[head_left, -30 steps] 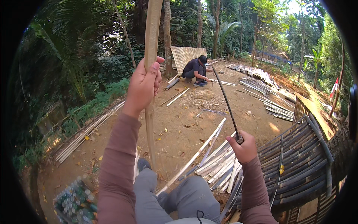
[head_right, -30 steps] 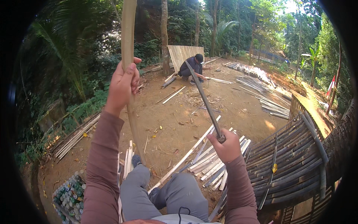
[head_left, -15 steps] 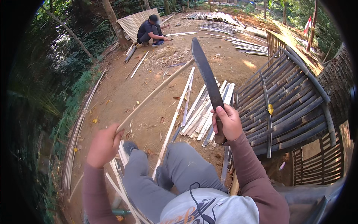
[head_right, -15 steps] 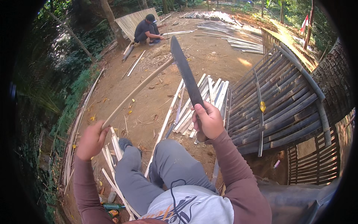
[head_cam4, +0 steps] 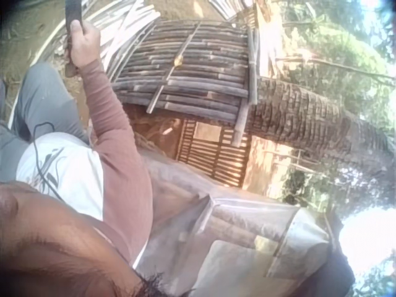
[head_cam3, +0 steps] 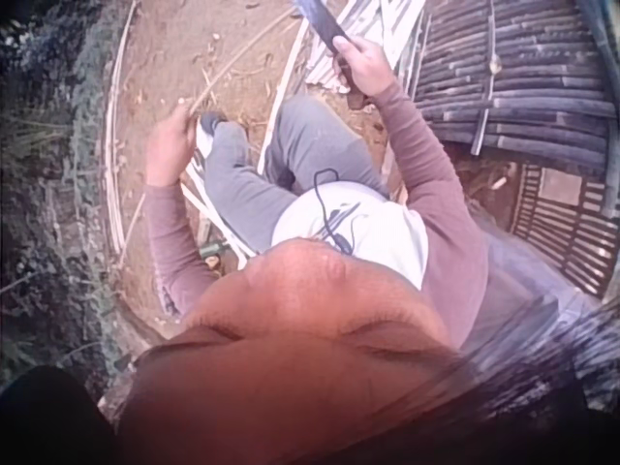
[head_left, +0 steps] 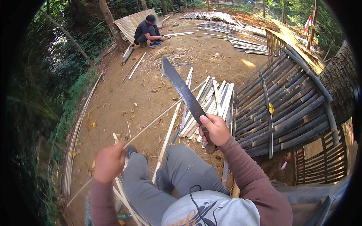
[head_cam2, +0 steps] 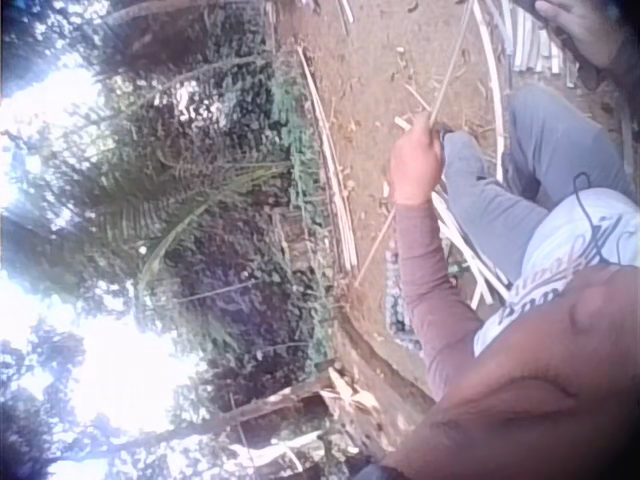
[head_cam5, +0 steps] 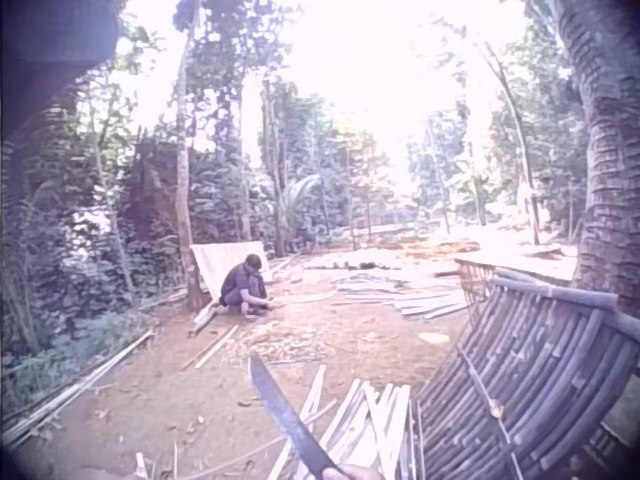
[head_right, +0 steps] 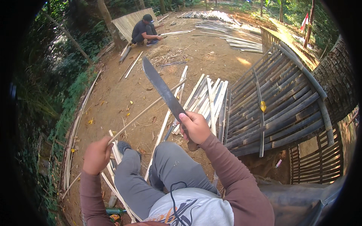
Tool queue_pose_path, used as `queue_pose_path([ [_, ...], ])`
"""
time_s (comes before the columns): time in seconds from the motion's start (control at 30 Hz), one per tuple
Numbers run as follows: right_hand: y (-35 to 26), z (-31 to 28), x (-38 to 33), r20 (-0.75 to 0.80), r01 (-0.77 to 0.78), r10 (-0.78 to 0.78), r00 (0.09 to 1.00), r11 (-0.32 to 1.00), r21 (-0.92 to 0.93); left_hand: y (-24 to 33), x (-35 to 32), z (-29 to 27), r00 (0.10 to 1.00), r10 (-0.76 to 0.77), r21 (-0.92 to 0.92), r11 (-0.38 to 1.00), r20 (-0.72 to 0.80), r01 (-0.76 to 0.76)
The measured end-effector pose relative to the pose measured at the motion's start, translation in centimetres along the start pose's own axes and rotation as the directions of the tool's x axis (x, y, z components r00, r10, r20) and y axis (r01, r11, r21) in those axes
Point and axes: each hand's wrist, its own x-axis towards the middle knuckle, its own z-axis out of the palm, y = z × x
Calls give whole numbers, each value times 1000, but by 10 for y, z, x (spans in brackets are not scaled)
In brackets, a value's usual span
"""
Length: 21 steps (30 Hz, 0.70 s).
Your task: The person shaves a strip of bamboo using a large blade, drawing the blade along the length of the strip while holding it with their hands.
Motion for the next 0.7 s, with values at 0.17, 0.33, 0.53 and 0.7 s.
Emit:
queue_pose_path([
  [0.17, 17, 19, 3, -14, -47, 48, 999, 996, 75, 5, -2, 7, 1000, -15, 55, 998, -2, 15],
  [0.33, 18, 17, 5, 47, -27, 27, 999, 1000, 2, 2, -10, 12, 999, -46, 34, 998, 24, 45],
  [0.53, 22, 43, 1, 70, -43, 44, 997, 999, -13, 8, -18, 8, 993, -99, -39, 994, 61, 101],
  [0.7, 22, 44, 0, 137, -58, 73, 988, 992, -114, 6, -18, 19, 993, -95, -121, 987, 75, 104],
])
